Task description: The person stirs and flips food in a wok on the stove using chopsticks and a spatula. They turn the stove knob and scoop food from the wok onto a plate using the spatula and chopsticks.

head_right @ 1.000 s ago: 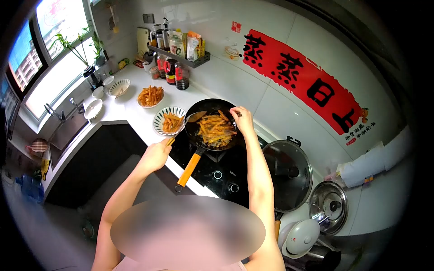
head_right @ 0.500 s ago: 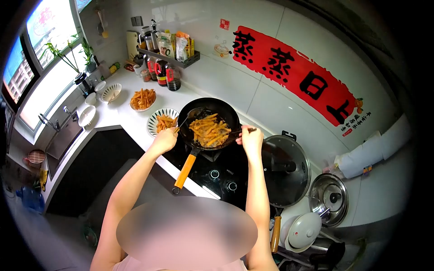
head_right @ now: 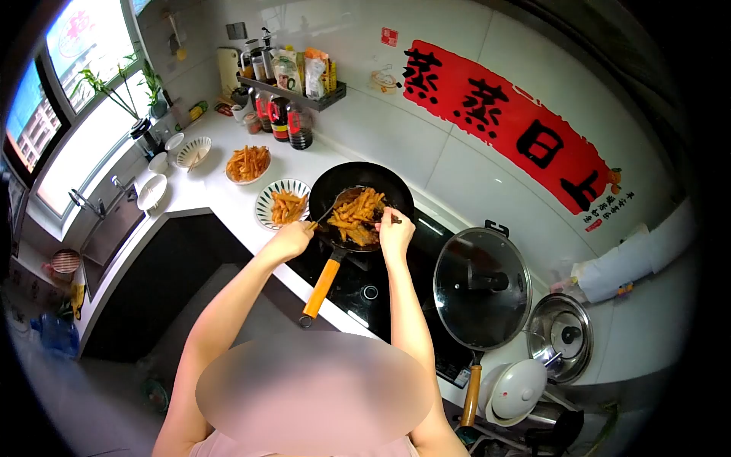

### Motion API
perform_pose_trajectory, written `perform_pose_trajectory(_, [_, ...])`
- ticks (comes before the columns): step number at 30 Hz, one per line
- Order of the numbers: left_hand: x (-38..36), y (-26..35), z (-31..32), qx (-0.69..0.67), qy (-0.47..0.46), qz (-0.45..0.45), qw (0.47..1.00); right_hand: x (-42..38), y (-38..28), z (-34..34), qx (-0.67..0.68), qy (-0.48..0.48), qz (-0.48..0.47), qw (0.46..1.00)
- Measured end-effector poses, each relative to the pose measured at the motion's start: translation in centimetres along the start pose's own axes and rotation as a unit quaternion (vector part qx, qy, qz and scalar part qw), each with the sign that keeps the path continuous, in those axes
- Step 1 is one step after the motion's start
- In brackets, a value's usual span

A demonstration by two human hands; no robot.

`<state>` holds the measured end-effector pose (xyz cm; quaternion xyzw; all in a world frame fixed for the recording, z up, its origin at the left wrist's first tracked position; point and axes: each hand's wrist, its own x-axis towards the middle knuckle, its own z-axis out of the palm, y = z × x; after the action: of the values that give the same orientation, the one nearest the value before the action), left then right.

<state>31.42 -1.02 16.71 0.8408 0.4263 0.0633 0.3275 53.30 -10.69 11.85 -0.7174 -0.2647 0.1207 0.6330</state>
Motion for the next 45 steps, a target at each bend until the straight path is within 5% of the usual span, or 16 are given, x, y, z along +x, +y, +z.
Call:
perform_pose_trajectory(18, [-5.4, 3.3, 6.1, -0.002, 0.063, -0.029, 0.998, -1.3, -0.3, 3.0, 0.015, 0.065, -0.026, 0.997])
perform_pose_trajectory(45, [-9.1, 5.0, 4.0, -0.056, 0.114, 0.002, 0.992, -2.3, -5.7, 1.6, 0.032, 0.091, -0.123, 0.988])
